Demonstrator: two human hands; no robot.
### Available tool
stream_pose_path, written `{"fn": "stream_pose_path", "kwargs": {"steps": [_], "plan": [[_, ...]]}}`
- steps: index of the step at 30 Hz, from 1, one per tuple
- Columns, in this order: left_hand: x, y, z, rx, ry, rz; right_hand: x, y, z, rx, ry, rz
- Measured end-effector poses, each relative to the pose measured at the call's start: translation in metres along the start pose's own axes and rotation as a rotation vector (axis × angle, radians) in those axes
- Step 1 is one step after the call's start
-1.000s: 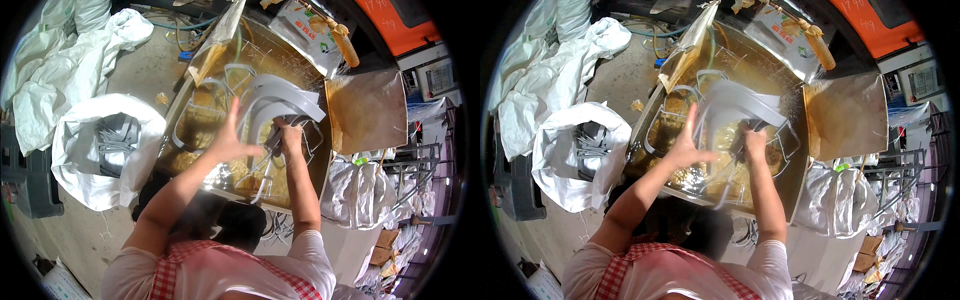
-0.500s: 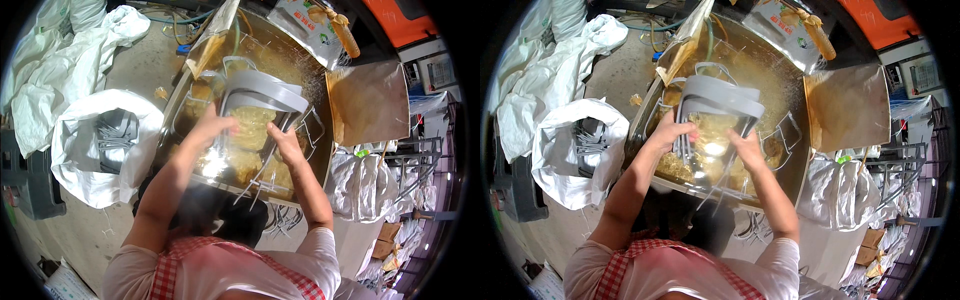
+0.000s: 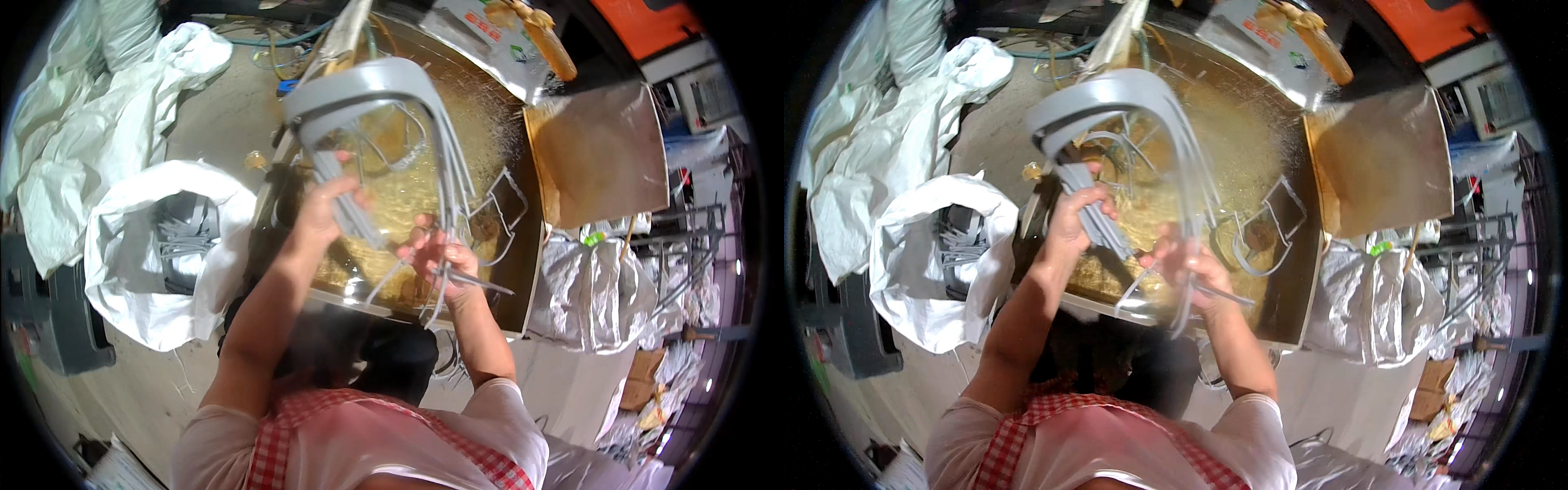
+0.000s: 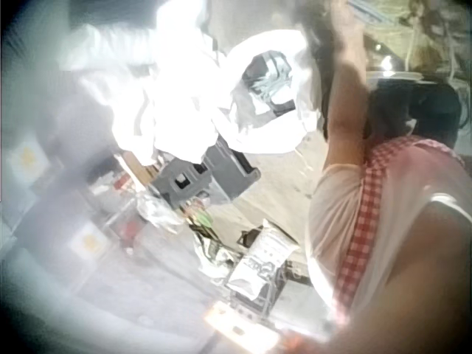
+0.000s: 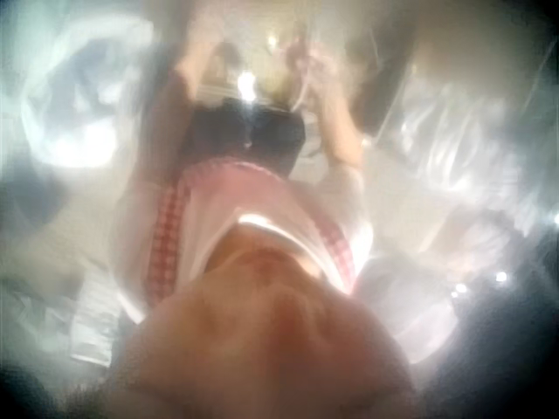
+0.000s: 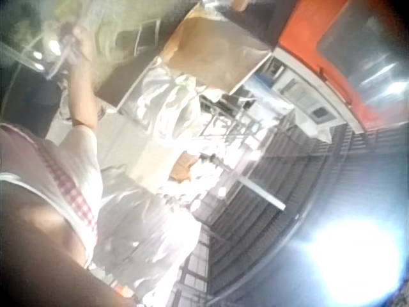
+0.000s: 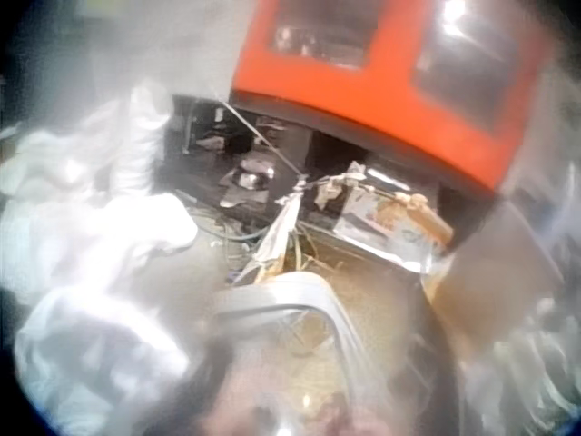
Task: The person rinses plastic frame components in a basin of water and places them into a white sack.
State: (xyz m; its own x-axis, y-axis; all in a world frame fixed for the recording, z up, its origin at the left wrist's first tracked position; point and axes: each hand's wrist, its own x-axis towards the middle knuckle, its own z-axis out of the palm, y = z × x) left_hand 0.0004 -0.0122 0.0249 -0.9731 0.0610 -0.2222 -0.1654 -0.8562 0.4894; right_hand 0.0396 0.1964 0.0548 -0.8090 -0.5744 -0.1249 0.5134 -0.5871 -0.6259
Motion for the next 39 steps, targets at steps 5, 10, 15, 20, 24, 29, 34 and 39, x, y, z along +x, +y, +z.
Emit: {"fn": "stream_pose_path", "kwargs": {"steps": [5, 10, 15, 20, 24, 29, 34, 39], "plan": [[0.009, 0.002, -0.018, 0.075, 0.128, -0.015, -0.017, 0.008, -0.004, 0.32, -0.11, 0.143], [0.01, -0.01, -0.013, 0.257, 0.184, -0.112, -0.034, -0.009, -0.03, -0.88, 0.136, 0.391], [0.021, -0.031, -0.038, 0.63, 0.225, -0.066, -0.081, -0.049, -0.161, -2.379, 0.604, 0.341], [-0.002, -0.079, 0.003, 1.444, 0.093, 0.176, -0.158, -0.03, -0.272, -1.831, 0.692, 0.661], [-0.006, -0.117, -0.019, 1.887, -0.038, 0.023, -0.137, 0.006, -0.275, -1.541, 0.694, 0.88], [-0.017, -0.159, -0.065, 2.04, -0.262, 0.164, -0.125, 0.048, -0.282, -1.634, 0.77, 0.98], [-0.034, -0.164, -0.089, 2.04, -0.375, 0.001, -0.126, 0.036, -0.268, -1.753, 0.802, 0.863], [-0.049, -0.163, -0.076, 2.103, -0.529, -0.088, -0.111, -0.006, -0.25, -1.114, 0.94, 0.23]]}}
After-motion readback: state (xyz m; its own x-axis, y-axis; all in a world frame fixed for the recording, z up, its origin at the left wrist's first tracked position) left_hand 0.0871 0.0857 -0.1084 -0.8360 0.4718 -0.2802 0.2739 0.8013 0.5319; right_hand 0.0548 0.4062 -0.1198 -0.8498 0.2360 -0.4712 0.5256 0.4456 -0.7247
